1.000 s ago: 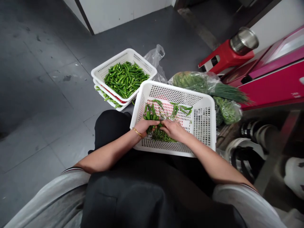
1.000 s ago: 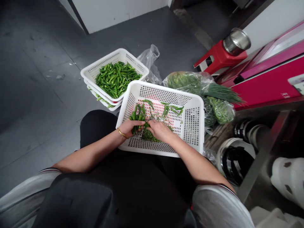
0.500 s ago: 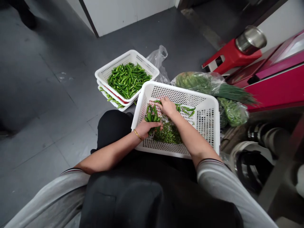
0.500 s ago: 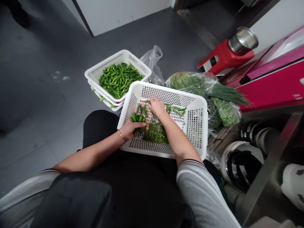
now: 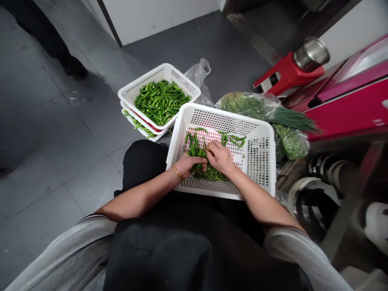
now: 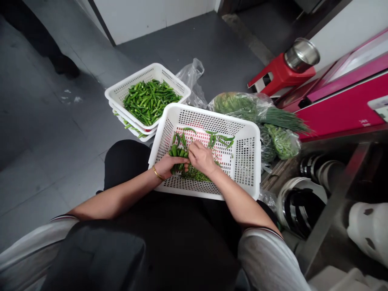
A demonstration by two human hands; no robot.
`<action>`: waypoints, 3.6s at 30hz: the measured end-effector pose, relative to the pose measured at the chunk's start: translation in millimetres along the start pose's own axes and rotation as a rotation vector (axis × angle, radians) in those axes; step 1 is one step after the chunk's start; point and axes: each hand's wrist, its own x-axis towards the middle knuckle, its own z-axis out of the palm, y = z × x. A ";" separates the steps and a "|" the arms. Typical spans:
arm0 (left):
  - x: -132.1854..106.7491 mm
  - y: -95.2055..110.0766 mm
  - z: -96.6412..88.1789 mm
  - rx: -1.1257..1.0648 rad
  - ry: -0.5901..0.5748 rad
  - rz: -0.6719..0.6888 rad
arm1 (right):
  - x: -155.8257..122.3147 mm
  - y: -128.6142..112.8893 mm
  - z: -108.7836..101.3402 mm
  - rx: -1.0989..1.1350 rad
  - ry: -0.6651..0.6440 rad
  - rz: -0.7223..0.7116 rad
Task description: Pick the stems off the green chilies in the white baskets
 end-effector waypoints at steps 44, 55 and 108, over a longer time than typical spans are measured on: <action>6.7 -13.0 -5.5 0.059 0.213 0.139 | 15.4 16.2 10.4 -0.033 -0.209 0.326; -3.3 -8.0 10.0 -0.111 0.127 0.121 | -44.1 -49.0 -16.4 0.102 -0.126 0.028; 11.2 122.4 -29.0 0.204 -0.072 0.114 | -64.6 58.6 -25.7 -0.127 0.011 0.287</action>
